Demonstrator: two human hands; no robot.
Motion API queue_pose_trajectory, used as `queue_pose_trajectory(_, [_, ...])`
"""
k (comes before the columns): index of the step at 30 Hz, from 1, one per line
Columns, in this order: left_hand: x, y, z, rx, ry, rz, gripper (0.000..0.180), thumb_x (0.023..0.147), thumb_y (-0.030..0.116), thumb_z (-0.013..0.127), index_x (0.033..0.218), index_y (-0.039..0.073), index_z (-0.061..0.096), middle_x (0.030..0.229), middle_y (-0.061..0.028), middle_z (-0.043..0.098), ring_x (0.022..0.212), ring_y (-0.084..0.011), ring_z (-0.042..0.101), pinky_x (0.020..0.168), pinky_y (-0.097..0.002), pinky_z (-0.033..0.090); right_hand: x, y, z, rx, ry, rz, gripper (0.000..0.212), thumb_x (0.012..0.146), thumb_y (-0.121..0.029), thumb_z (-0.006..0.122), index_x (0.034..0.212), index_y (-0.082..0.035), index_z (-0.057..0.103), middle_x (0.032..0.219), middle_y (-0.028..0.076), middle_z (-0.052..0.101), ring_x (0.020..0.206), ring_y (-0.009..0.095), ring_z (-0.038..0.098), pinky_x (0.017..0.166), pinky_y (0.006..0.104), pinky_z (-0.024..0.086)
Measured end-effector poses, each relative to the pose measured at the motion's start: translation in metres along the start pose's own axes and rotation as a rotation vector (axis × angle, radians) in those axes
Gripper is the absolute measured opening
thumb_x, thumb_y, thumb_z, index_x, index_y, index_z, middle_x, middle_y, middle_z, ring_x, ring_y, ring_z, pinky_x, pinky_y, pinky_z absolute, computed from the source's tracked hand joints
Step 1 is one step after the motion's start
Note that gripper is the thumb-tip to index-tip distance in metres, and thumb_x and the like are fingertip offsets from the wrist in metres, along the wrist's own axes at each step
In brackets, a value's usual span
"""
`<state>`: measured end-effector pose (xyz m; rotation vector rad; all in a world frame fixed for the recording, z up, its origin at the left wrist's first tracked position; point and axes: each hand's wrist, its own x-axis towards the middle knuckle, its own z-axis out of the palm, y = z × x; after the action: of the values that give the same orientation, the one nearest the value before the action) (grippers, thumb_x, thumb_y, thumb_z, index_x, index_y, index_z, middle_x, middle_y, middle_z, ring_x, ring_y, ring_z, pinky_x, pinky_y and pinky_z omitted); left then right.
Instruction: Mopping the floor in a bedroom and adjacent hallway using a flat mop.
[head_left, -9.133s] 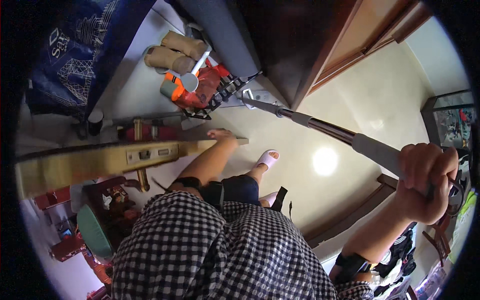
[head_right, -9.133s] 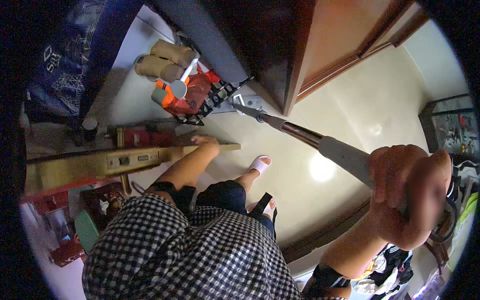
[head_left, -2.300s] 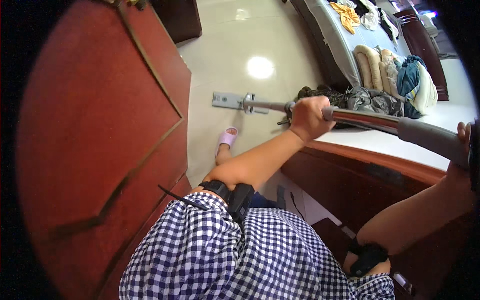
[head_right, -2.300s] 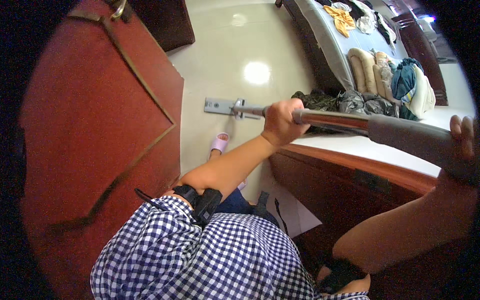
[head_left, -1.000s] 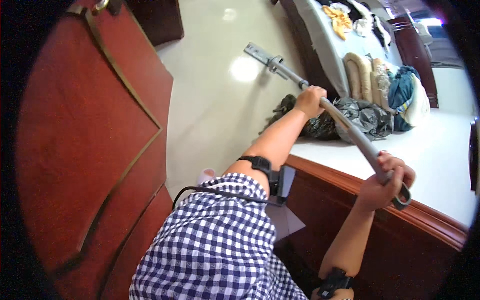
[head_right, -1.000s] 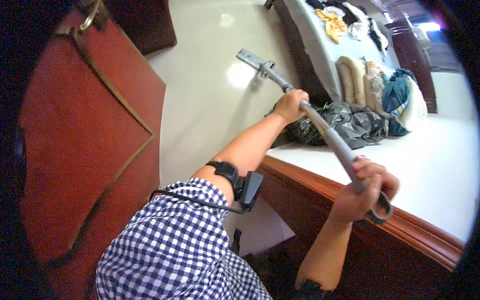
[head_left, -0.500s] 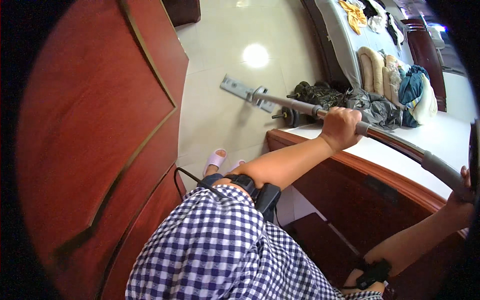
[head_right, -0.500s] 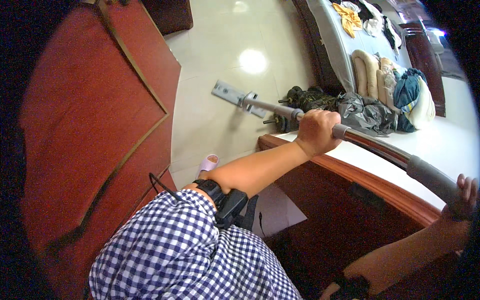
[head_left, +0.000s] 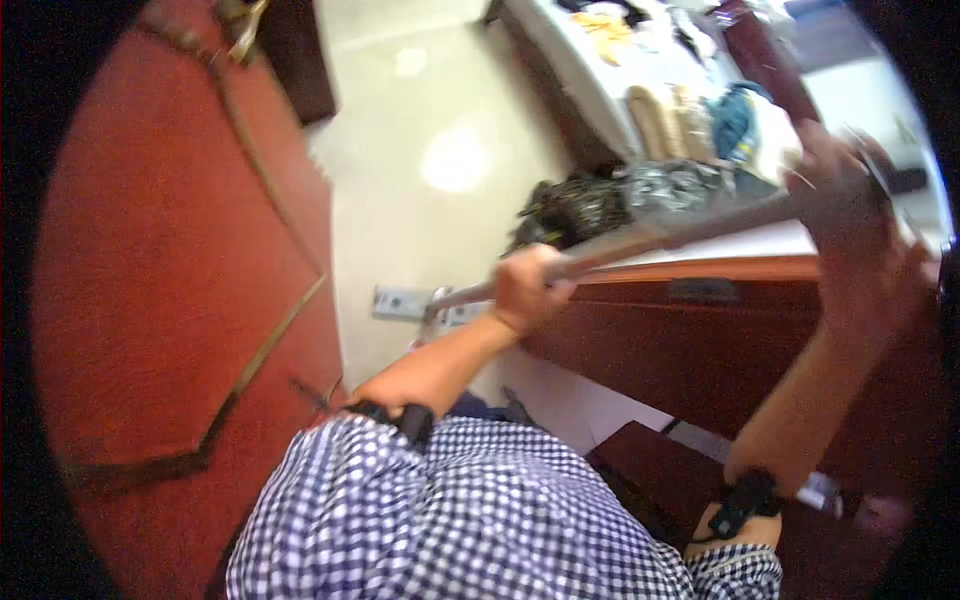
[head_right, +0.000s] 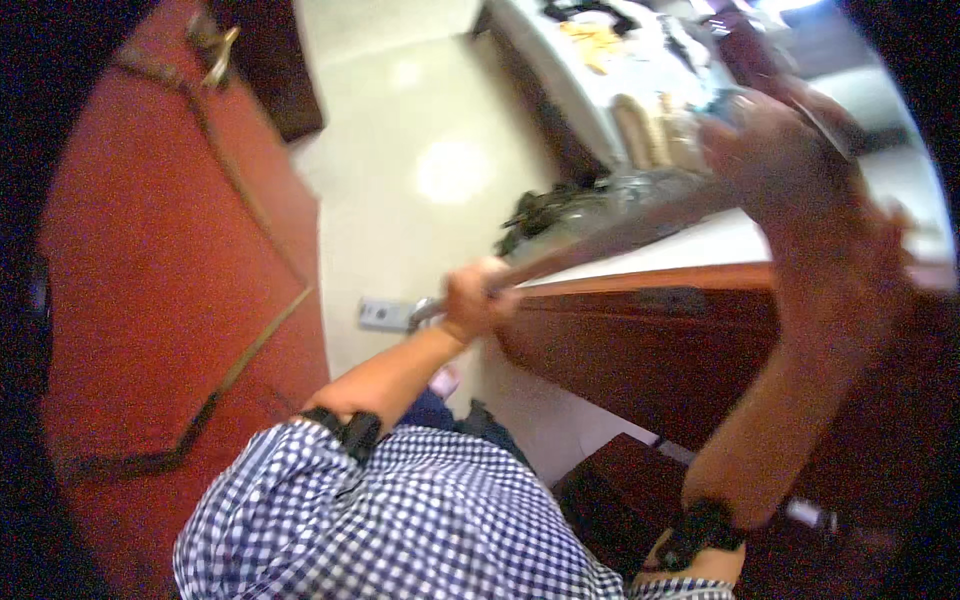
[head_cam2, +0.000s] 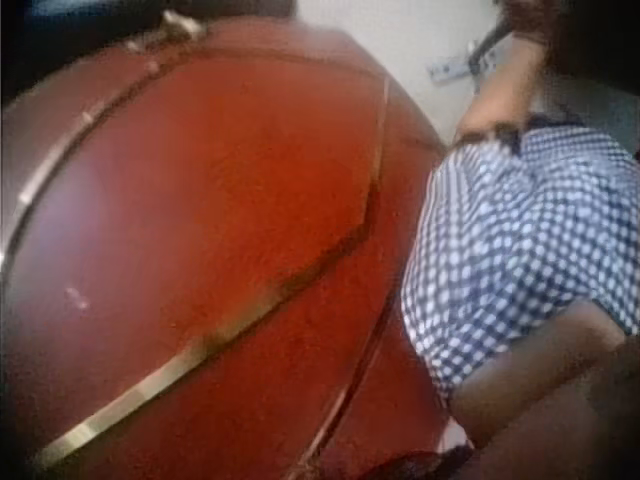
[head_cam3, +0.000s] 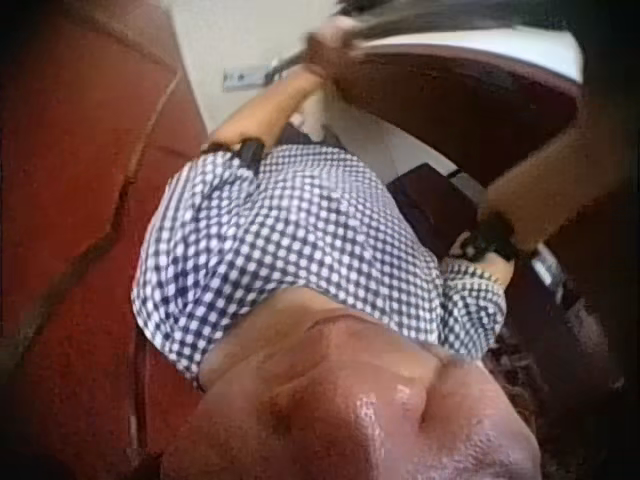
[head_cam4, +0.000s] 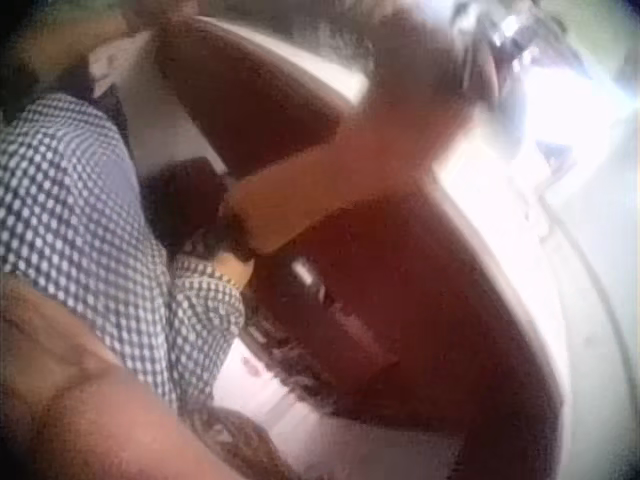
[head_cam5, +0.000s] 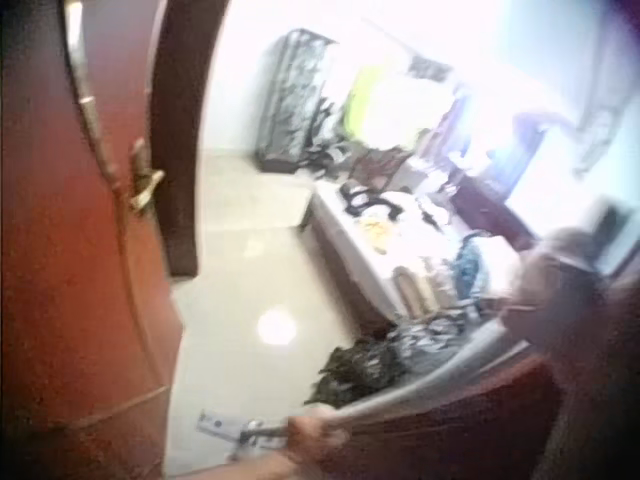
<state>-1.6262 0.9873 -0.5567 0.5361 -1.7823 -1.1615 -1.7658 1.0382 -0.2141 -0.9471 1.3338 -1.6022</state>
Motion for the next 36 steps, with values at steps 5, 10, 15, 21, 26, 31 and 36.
queue_pose_trajectory(5, [0.076,-0.095,-0.065,0.017,0.243,-0.412,0.011,0.075,0.006,0.056,0.064,0.003,0.053,0.056,-0.0045,0.051,0.051,-0.0141,0.048,0.048,-0.0323,0.039,0.048,-0.006,-0.032,-1.313,0.076,0.175,0.063,0.080,-0.046,0.063,0.125,-0.004,0.048,0.125,0.018,0.048,0.113,0.028,0.049,0.094,0.0382,0.041])
queue_pose_trajectory(10, [0.074,-0.110,-0.105,-0.181,0.248,-0.455,0.021,0.079,0.007,0.057,0.063,0.005,0.043,0.056,0.0033,0.042,0.050,-0.0081,0.041,0.046,-0.0268,0.033,0.077,0.048,-0.105,-2.124,-0.230,0.745,0.061,0.071,-0.047,0.066,0.108,0.002,0.061,0.112,0.020,0.059,0.097,0.031,0.060,0.084,0.0370,0.049])
queue_pose_trajectory(15, [0.043,-0.091,-0.121,-0.229,0.302,-0.314,0.027,0.080,0.006,0.056,0.061,0.006,0.038,0.055,0.0039,0.036,0.050,-0.0070,0.035,0.046,-0.0265,0.028,0.144,0.011,-0.132,-2.227,0.126,1.083,0.057,0.071,-0.042,0.067,0.113,-0.004,0.060,0.116,0.012,0.059,0.105,0.030,0.057,0.089,0.0420,0.044])
queue_pose_trajectory(21, [0.033,-0.066,-0.123,-0.244,0.289,-0.358,0.027,0.080,0.003,0.055,0.058,0.006,0.040,0.054,0.0027,0.037,0.051,-0.0072,0.035,0.047,-0.0261,0.029,0.163,-0.106,-0.140,-2.441,0.726,1.325,0.041,0.079,-0.036,0.063,0.117,-0.020,0.060,0.120,0.006,0.058,0.116,0.027,0.051,0.096,0.0580,0.033])
queue_pose_trajectory(26, [0.049,-0.067,-0.100,-0.223,0.241,-0.291,0.024,0.080,0.003,0.055,0.061,0.004,0.041,0.054,0.0027,0.037,0.051,-0.0077,0.034,0.047,-0.0262,0.029,0.126,-0.129,-0.141,-2.471,0.831,1.475,0.040,0.080,-0.035,0.063,0.117,-0.020,0.060,0.120,0.005,0.058,0.118,0.027,0.048,0.097,0.0582,0.032])
queue_pose_trajectory(31, [0.057,-0.064,-0.083,-0.178,0.219,-0.268,0.021,0.079,0.005,0.059,0.065,0.002,0.044,0.053,-0.0017,0.040,0.050,-0.0110,0.038,0.047,-0.0292,0.032,0.111,-0.129,-0.160,-2.423,0.824,1.486,0.041,0.080,-0.035,0.063,0.118,-0.020,0.059,0.121,0.005,0.057,0.119,0.027,0.048,0.097,0.0581,0.032])
queue_pose_trajectory(36, [0.054,-0.066,-0.075,-0.107,0.188,-0.220,0.022,0.076,0.007,0.062,0.065,0.002,0.044,0.052,-0.0058,0.041,0.046,-0.0160,0.039,0.046,-0.0322,0.034,0.102,-0.125,-0.180,-2.351,0.795,1.513,0.043,0.080,-0.035,0.064,0.119,-0.019,0.058,0.121,0.005,0.057,0.119,0.026,0.047,0.097,0.0580,0.032])
